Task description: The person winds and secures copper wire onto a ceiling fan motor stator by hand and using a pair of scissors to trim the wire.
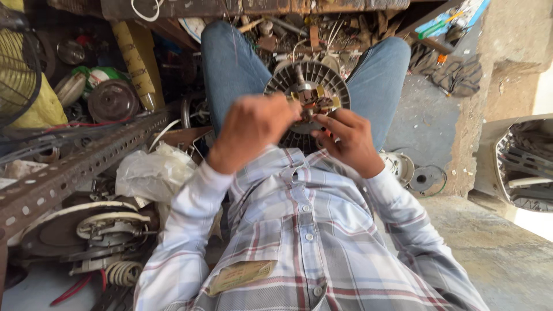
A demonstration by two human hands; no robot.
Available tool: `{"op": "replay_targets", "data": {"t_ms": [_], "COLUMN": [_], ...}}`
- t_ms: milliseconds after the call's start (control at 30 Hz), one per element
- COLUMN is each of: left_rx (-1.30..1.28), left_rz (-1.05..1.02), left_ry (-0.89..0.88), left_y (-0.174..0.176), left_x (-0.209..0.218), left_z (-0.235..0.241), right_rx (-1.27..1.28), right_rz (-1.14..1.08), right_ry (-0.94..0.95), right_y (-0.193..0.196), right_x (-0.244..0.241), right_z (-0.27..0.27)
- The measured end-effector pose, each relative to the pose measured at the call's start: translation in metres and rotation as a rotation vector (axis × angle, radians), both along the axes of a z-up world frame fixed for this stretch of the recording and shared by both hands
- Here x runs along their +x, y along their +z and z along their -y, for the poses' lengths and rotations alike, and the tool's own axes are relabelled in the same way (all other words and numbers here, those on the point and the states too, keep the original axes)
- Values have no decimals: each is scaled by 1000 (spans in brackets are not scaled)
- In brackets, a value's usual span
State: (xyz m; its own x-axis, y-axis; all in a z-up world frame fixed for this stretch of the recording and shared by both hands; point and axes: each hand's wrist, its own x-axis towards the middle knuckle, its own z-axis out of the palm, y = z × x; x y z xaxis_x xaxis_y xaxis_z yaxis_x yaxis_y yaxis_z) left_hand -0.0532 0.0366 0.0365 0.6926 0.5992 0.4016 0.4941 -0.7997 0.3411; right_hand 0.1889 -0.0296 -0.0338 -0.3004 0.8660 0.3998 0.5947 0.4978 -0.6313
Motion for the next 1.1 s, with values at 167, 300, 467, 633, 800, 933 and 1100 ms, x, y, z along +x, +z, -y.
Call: {"op": "replay_targets", "data": {"t_ms": [167,300,467,633,800,933,1100], "left_rx": [-29,43,161,230,-59,-130,-134], "left_rz": [-12,-56,6,3,-50,-110,4], "left_ry": [73,74,76,89,32,28,16], "left_y": [-33,-65,-52,-21,-26,-32,-20], "left_x": [12,29,49,62,50,28,10], "left_z": [-70,-101,-111,-68,14,46,42], "right_rx": [-45,-27,-704,-546,-438,95,28], "right_rz": [42,-99,-456,-372,-284,-104,33], "right_ry": [5,-92,22,328,487,24,73], "right_y": [-1,-14,-30,-45,-29,-18,-4], "right_x": [-10,14,19,27,42,31,7], "right_z": [1,-30,-110,-144,-127,-82,-13]}}
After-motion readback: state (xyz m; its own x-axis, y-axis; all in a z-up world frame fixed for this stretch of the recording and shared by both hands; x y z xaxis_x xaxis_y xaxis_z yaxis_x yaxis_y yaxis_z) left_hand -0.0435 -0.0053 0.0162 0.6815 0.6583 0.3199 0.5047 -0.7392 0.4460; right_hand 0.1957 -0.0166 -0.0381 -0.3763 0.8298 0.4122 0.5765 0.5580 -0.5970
